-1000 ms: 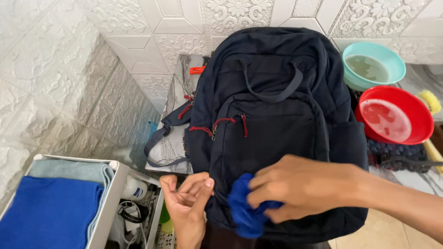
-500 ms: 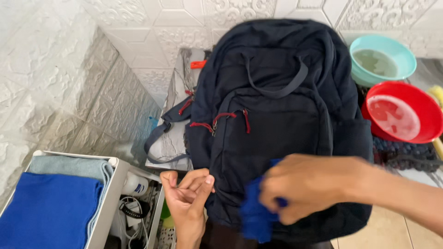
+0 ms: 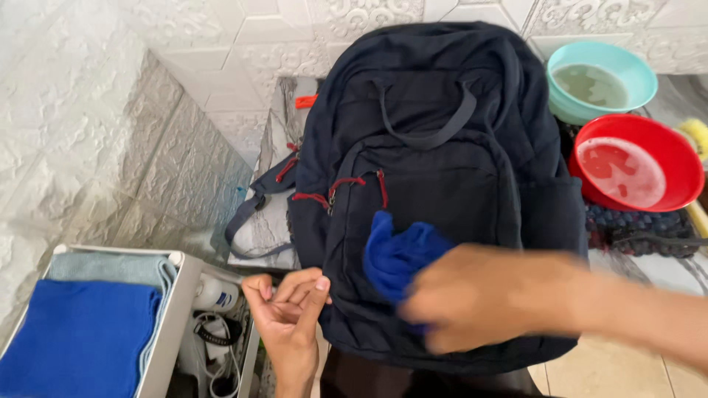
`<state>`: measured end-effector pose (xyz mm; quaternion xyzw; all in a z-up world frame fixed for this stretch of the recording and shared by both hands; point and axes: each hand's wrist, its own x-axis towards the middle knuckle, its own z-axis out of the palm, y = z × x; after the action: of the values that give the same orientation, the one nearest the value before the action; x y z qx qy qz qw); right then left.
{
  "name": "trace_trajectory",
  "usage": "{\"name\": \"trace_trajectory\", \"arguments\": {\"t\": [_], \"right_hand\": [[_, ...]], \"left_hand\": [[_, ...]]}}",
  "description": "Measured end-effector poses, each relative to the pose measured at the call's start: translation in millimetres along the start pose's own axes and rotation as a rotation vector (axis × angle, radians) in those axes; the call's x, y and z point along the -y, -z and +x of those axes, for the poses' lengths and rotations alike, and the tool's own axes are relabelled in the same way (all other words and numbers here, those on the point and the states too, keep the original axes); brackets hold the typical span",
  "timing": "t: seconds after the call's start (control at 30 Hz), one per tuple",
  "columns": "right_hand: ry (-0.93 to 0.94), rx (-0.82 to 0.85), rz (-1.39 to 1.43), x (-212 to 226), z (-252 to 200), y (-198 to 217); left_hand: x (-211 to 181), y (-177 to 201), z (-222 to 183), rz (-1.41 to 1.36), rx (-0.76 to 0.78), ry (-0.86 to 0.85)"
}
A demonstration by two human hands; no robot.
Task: The person wipes a navy blue backpack with a blue cloth, applies a soapy liquid using a brush to the front pocket area, and rubs the material with the cloth.
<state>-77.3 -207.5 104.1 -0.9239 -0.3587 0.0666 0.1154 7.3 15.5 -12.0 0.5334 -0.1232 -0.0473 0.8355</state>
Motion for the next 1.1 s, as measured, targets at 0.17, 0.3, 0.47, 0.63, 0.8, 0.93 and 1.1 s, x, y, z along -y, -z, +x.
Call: {"name": "trace_trajectory", "arguments": {"t": [0.17,0.3,0.47,0.63,0.8,0.93,1.1], "right_hand": [[-0.599,0.277,0.148,-36.3,-48.4,67.0],[-0.279,-0.451,0.170,-2.4,-9.3,86.7],[-0.008,-0.132,-0.007,5.4,45.3,-40.2],[-0.242,0.380,0.135,6.9,-1.3,26.9],[-0.627,0.250,0.120,-32.0,-29.1,76.3],[-0.251,-0.406,0.205,-3.3,6.7,36.6],[0.097,-0.233,0.072,-55.0,31.4,-5.2]], "left_hand": [[-5.0,-6.8,1.4,-0.078,0.046,0.018],[-3.4,-8.7,-0.7,-0.099,0.064,0.001],[6.0,4.8,2.8,-0.056,0.059,-0.065],[-1.7,-7.2,-4.4,-0.052,0.006,-0.021],[1.4,-10.4,-5.7,-0.039,-0.002,-0.080],[3.5,-10.2,-8.4,0.011,0.016,-0.112],[11.3,-6.4,-9.7,0.048,0.008,-0.175]]}}
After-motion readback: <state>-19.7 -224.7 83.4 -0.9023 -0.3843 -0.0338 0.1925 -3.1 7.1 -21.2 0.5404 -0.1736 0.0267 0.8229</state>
